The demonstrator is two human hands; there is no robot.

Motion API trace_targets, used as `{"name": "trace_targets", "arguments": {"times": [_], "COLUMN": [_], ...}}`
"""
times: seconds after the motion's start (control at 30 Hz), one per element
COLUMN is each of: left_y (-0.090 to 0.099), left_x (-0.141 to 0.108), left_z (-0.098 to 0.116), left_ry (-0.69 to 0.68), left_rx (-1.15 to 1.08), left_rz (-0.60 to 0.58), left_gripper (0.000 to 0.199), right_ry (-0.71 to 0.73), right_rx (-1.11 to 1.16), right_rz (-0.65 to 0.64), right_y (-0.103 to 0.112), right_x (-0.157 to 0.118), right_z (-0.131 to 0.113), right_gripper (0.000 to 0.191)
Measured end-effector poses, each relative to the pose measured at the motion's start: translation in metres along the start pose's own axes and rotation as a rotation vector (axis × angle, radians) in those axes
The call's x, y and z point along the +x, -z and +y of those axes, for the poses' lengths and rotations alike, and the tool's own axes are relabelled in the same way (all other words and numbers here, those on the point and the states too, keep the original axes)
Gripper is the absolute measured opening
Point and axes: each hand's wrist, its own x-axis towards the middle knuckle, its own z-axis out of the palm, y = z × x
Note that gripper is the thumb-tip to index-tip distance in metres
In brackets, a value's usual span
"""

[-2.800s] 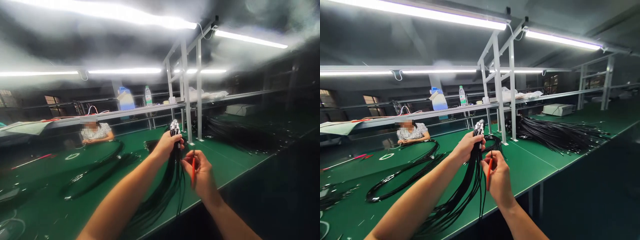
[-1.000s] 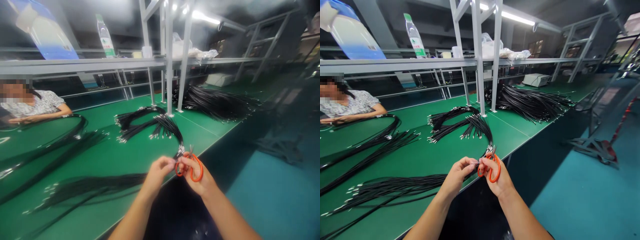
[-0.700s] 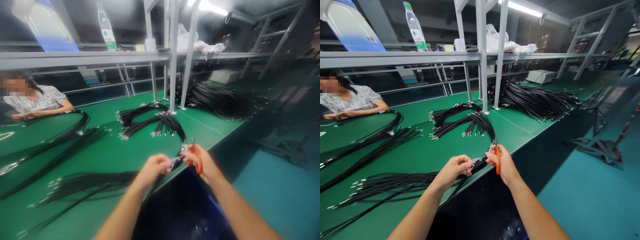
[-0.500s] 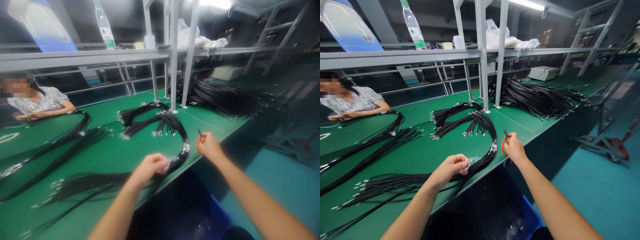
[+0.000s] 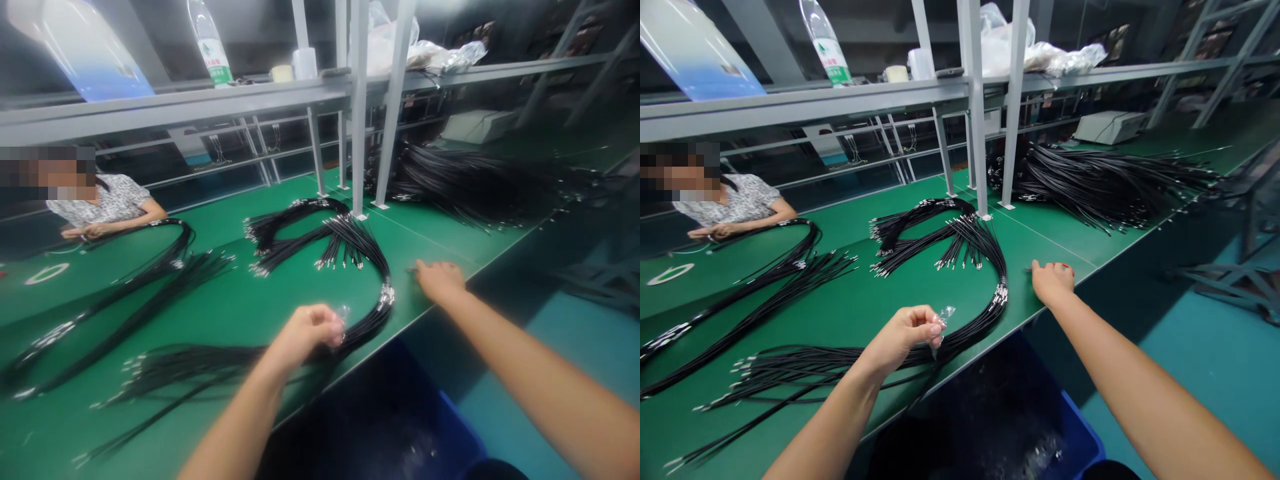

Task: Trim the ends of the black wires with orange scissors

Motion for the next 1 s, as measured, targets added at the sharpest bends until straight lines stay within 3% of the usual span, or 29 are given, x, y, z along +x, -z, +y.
{"name": "trace_targets", "arguments": {"times": [0.23,0.4,0.5,0.53,0.6,0.67,0.73,0.87,1.0], "left_y": [-0.004,-0.001,-0.002,-0.003,-0.007,-0.012,-0.017,-0.025,-0.032], "left_x": [-0.007,-0.011,-0.012,-0.012,-0.013,-0.015,-0.018,-0.022,-0.030], "left_z": [0.010,0.010,0.009,0.009,0.008,0.007,0.006,0.002,0.000], "left_ry": [0.028,0.060,0.087,0.095,0.109,0.122,0.135,0.163,0.176], "left_rx": [0.033,0.001,-0.143,-0.198,-0.280,-0.317,-0.331,-0.326,-0.331], "left_rz": [-0.059,-0.137,-0.220,-0.239,-0.266,-0.267,-0.231,-0.138,-0.104], "left_gripper": [0.025,0.040,0.048,0.049,0.047,0.043,0.043,0.045,0.039], "right_ry": [0.054,0.190,0.385,0.482,0.823,0.962,0.959,0.872,0.706], "right_rx": [0.134,0.332,0.476,0.535,0.777,0.870,0.934,1.062,1.231], "right_rz": [0.078,0.188,0.248,0.283,0.436,0.474,0.433,0.336,0.231], "right_y": [0.010,0.039,0.059,0.064,0.067,0.064,0.055,0.040,0.041], "right_x": [-0.009,-0.037,-0.083,-0.101,-0.132,-0.154,-0.165,-0.172,-0.184], "right_z": [-0.003,-0.026,-0.049,-0.056,-0.067,-0.076,-0.082,-0.088,-0.087], "right_gripper": [0.031,0.023,0.026,0.024,0.028,0.040,0.044,0.032,0.017]}}
